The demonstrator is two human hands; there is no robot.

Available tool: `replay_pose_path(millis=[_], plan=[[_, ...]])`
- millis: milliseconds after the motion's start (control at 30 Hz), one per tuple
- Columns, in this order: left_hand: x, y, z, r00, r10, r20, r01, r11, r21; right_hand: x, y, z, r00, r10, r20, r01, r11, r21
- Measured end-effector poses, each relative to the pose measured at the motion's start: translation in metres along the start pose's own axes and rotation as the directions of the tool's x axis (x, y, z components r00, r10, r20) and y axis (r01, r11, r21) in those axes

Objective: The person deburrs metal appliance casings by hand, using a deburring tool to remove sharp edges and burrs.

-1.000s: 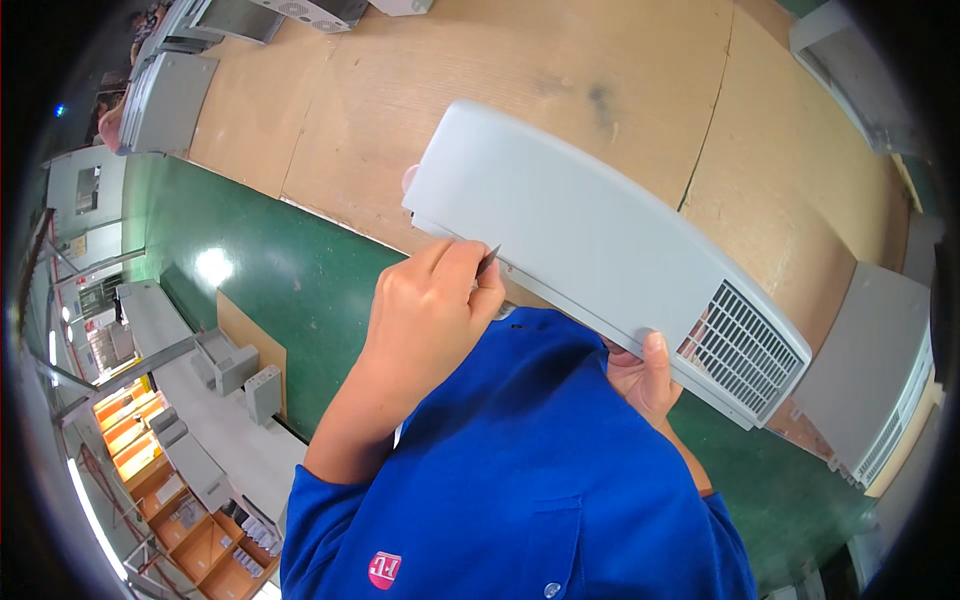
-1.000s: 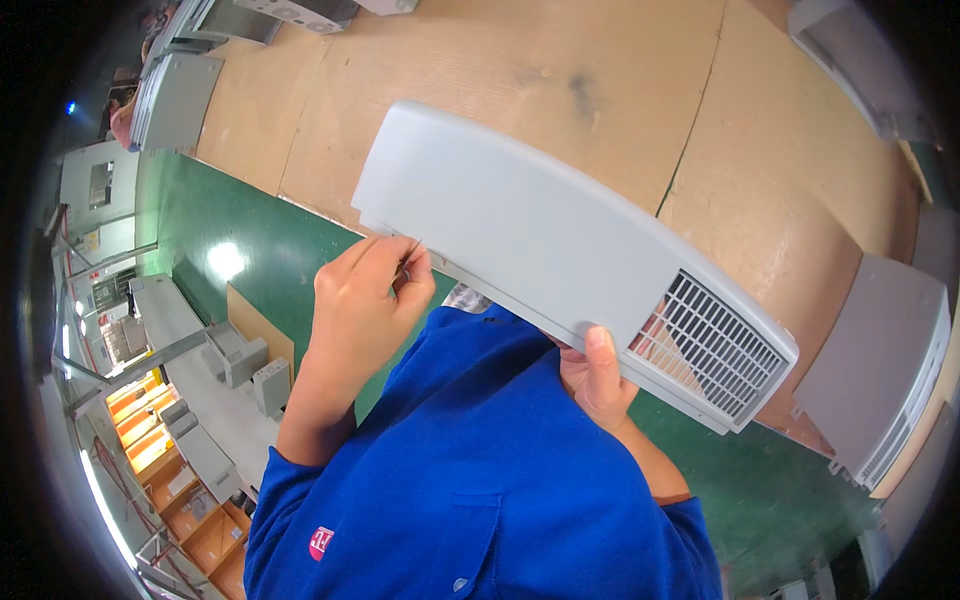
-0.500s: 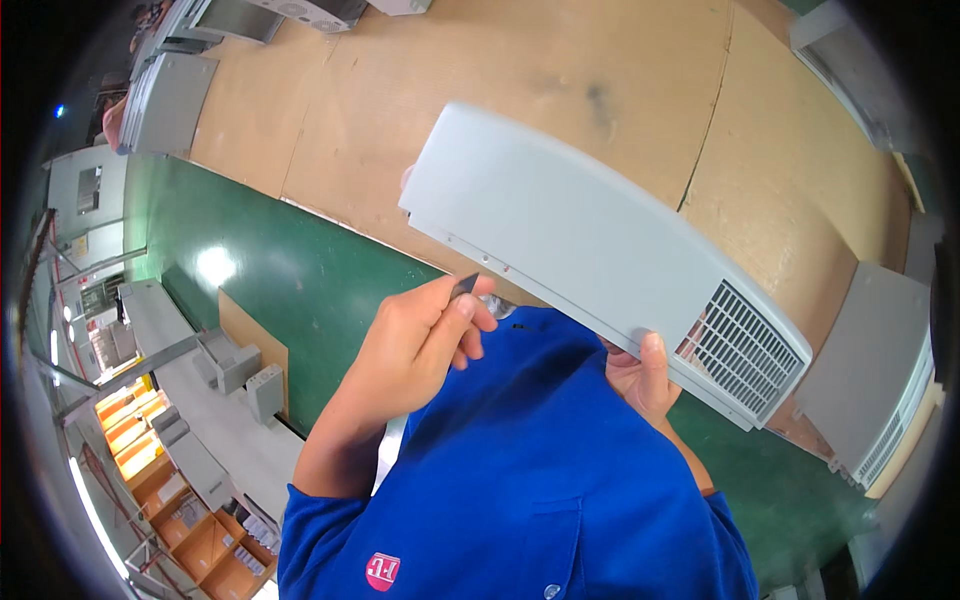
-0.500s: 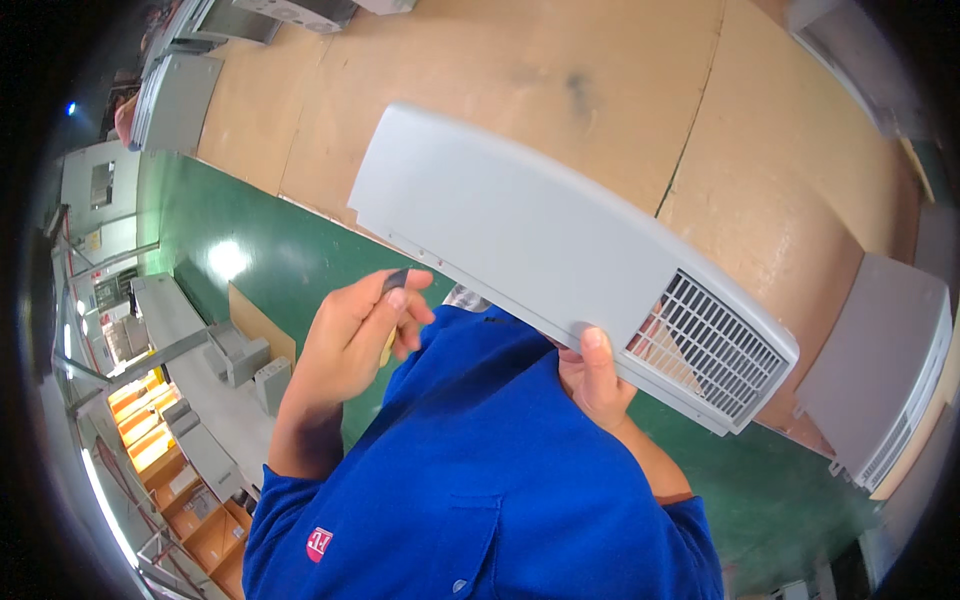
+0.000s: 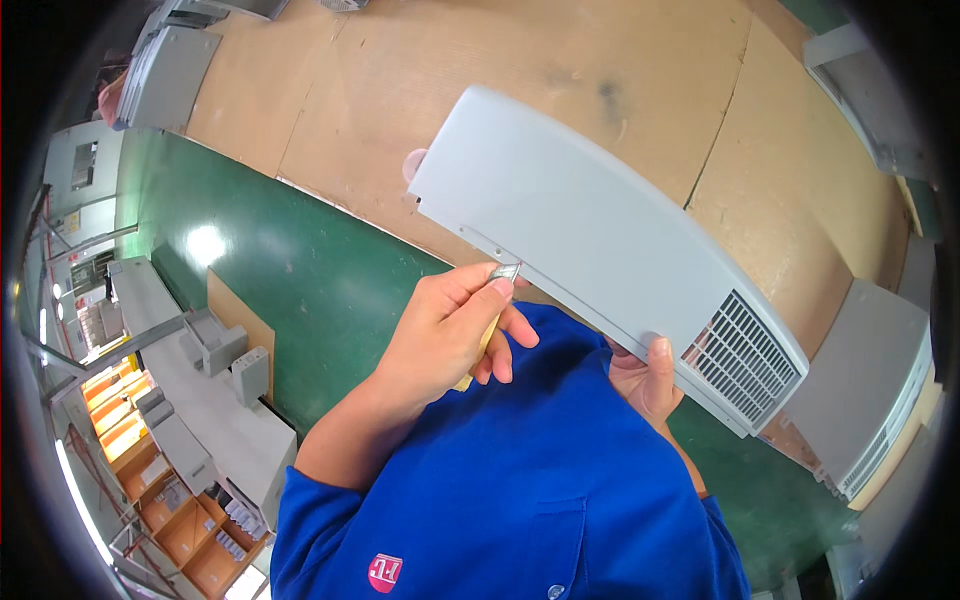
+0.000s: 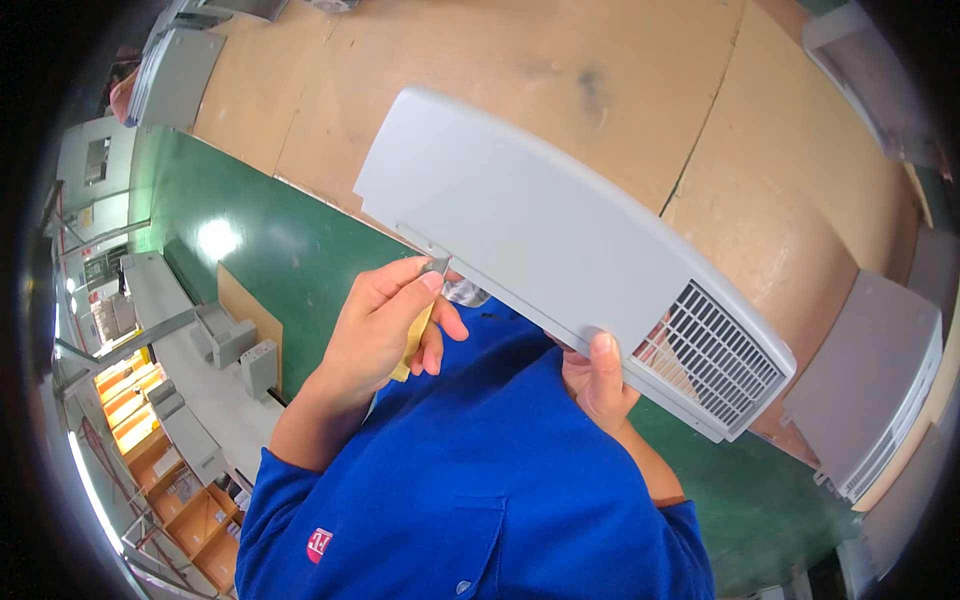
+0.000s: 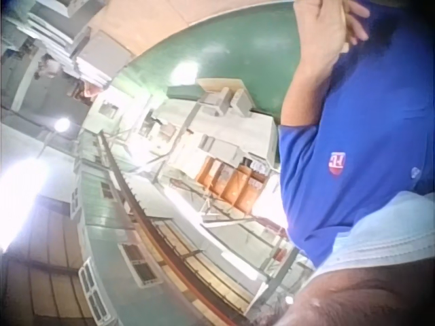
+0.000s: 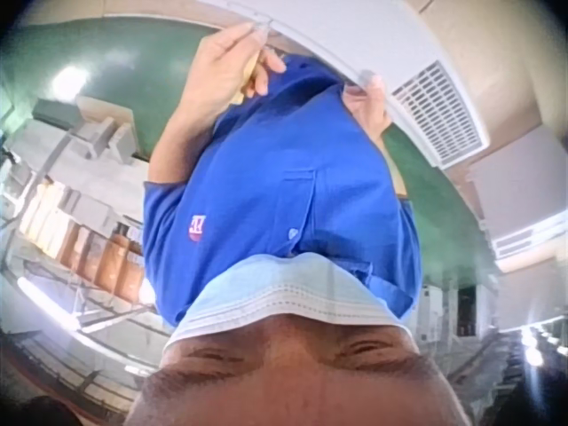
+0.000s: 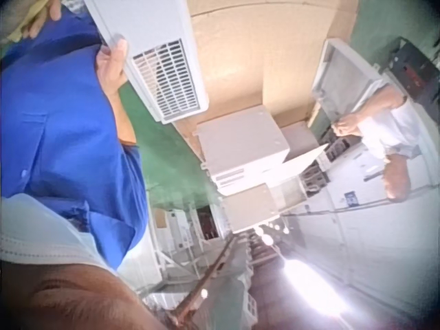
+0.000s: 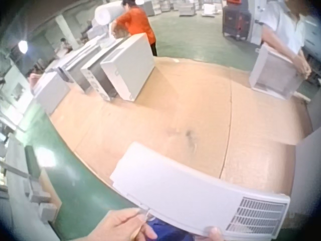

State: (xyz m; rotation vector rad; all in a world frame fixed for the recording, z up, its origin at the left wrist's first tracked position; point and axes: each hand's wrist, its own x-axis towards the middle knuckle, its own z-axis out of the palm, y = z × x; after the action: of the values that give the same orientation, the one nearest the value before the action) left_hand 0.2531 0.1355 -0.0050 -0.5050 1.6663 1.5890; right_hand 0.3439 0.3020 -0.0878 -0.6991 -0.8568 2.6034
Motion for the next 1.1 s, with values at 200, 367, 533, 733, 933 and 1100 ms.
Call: replay_pose_path(millis=[200, 367, 533, 733, 933, 1100], plan=[[0.001, -0.002, 0.001, 1.0, 0.001, -0.009, -0.002, 0.997, -0.079, -0.001, -0.002, -0.001, 1.0, 0.009, -0.004, -0.009, 1.0, -0.016], [0.007, -0.004, -0.008, 0.995, -0.009, 0.097, 0.02, 0.993, -0.116, 0.001, -0.007, 0.004, 1.0, 0.016, 0.008, -0.016, 0.999, -0.034], [0.011, -0.007, -0.012, 0.994, 0.014, 0.112, -0.001, 0.992, -0.123, 0.001, -0.006, 0.002, 1.0, 0.031, 0.002, -0.031, 0.999, -0.026], [0.014, -0.008, -0.015, 0.991, 0.023, 0.131, -0.007, 0.993, -0.117, 0.001, -0.005, 0.0, 1.0, 0.026, -0.011, -0.026, 0.999, -0.028], [0.015, -0.009, -0.018, 0.986, 0.039, 0.163, -0.02, 0.993, -0.113, 0.001, -0.003, -0.001, 1.0, 0.004, -0.029, -0.005, 0.998, -0.056], [0.016, -0.012, -0.013, 0.99, 0.101, 0.096, -0.114, 0.982, 0.15, 0.001, -0.002, -0.005, 1.0, -0.029, 0.005, 0.029, 0.998, -0.052]])
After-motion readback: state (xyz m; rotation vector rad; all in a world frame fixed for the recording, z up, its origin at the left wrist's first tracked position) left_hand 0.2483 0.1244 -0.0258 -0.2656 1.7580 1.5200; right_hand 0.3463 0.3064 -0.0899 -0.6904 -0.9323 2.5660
